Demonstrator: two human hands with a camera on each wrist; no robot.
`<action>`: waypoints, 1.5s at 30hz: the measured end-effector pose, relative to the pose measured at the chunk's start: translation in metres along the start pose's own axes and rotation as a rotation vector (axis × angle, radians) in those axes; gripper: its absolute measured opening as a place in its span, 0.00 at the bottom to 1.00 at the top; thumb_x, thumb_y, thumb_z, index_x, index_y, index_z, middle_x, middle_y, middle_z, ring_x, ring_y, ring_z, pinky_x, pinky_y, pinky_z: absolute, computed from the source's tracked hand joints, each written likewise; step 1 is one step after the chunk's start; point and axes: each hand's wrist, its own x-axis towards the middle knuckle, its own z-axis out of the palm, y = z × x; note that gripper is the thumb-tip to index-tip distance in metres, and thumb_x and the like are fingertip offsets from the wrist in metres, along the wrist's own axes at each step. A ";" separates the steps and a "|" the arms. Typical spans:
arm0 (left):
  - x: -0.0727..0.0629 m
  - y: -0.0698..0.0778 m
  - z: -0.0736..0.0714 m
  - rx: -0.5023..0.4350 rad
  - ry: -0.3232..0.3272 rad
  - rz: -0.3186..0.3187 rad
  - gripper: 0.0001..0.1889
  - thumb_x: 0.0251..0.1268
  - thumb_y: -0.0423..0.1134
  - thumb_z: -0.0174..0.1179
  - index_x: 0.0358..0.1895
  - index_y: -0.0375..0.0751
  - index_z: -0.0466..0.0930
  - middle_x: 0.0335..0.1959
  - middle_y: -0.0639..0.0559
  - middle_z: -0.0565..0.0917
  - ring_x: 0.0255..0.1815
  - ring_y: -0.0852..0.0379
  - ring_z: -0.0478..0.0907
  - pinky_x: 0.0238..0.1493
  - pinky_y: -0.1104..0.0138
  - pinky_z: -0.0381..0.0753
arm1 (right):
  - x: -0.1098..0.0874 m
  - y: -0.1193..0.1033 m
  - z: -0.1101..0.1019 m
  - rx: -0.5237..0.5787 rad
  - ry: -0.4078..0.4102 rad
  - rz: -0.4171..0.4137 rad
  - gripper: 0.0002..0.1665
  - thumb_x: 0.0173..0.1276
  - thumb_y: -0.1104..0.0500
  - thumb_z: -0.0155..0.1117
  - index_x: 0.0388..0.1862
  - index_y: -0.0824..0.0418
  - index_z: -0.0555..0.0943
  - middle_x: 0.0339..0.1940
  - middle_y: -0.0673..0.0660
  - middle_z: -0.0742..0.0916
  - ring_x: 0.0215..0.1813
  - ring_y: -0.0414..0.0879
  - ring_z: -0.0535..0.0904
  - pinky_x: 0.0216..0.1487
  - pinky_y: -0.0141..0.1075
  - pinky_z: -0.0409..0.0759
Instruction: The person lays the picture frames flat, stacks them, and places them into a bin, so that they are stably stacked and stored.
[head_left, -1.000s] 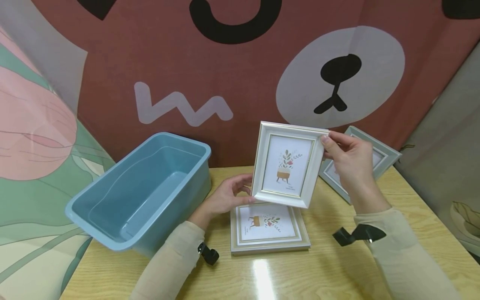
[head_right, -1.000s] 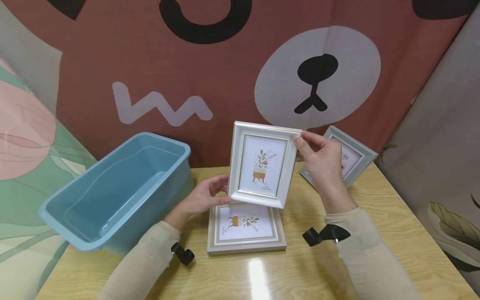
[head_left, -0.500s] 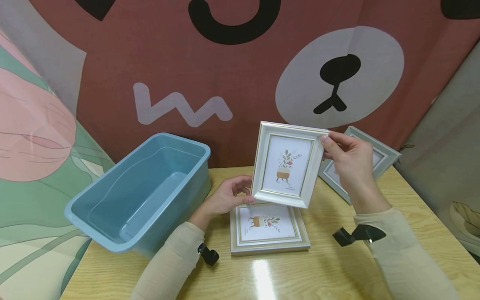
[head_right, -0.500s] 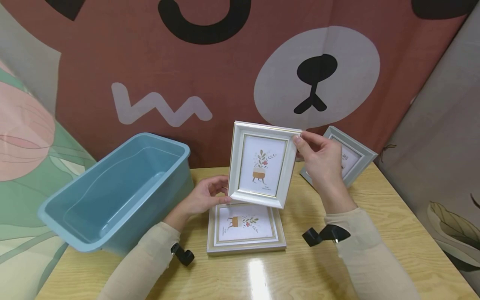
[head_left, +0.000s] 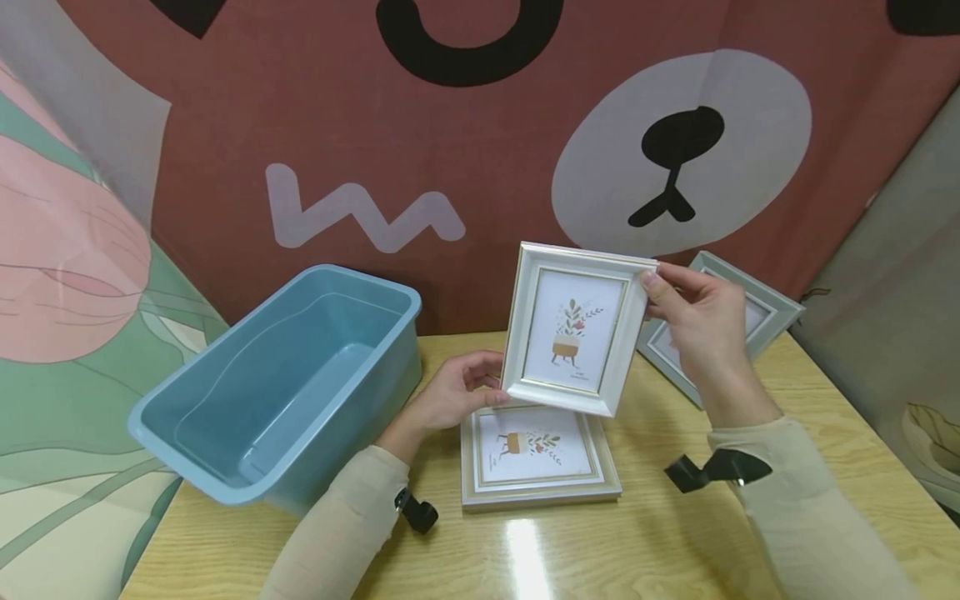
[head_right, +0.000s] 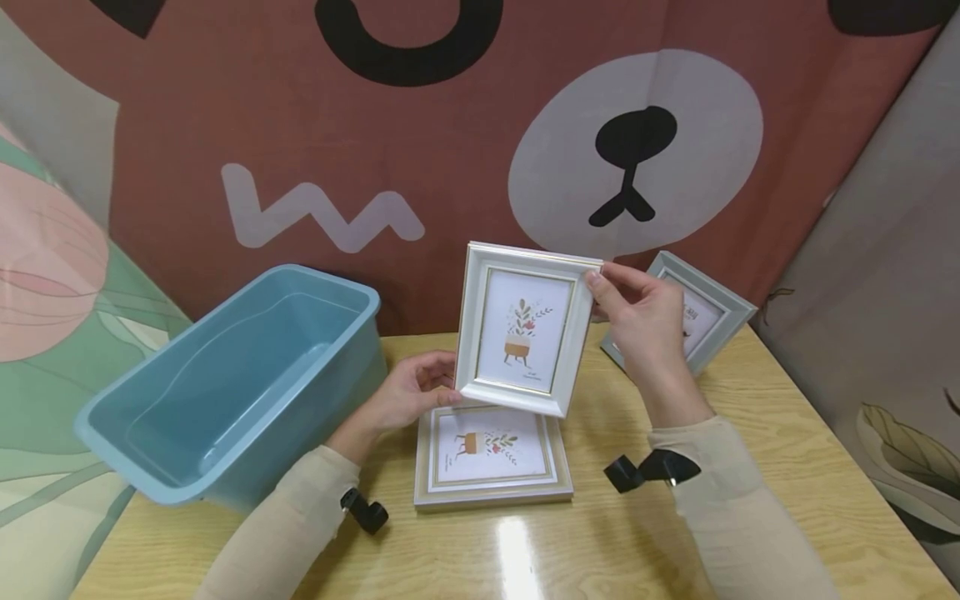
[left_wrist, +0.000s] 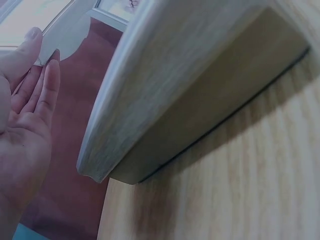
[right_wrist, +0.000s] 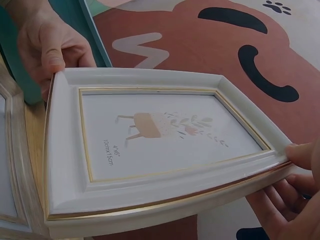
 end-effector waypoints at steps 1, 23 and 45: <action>-0.001 0.000 0.000 0.004 0.004 0.002 0.28 0.68 0.23 0.70 0.70 0.23 0.75 0.58 0.27 0.85 0.53 0.48 0.86 0.59 0.70 0.87 | 0.000 0.000 0.000 0.000 -0.004 0.001 0.24 0.73 0.55 0.77 0.61 0.67 0.88 0.34 0.42 0.92 0.29 0.35 0.91 0.13 0.25 0.59; -0.015 -0.008 0.000 -0.144 0.183 0.113 0.28 0.65 0.18 0.69 0.68 0.20 0.75 0.59 0.20 0.83 0.53 0.69 0.85 0.56 0.72 0.87 | -0.004 0.007 -0.002 0.202 -0.176 -0.100 0.08 0.79 0.60 0.68 0.52 0.59 0.89 0.42 0.48 0.93 0.41 0.37 0.92 0.49 0.28 0.91; -0.025 -0.014 0.000 -0.151 0.324 0.199 0.21 0.63 0.16 0.69 0.59 0.13 0.78 0.53 0.13 0.83 0.46 0.70 0.87 0.48 0.75 0.88 | -0.008 0.017 -0.002 0.362 -0.230 -0.177 0.25 0.76 0.68 0.69 0.69 0.75 0.80 0.49 0.52 0.94 0.47 0.41 0.93 0.50 0.34 0.92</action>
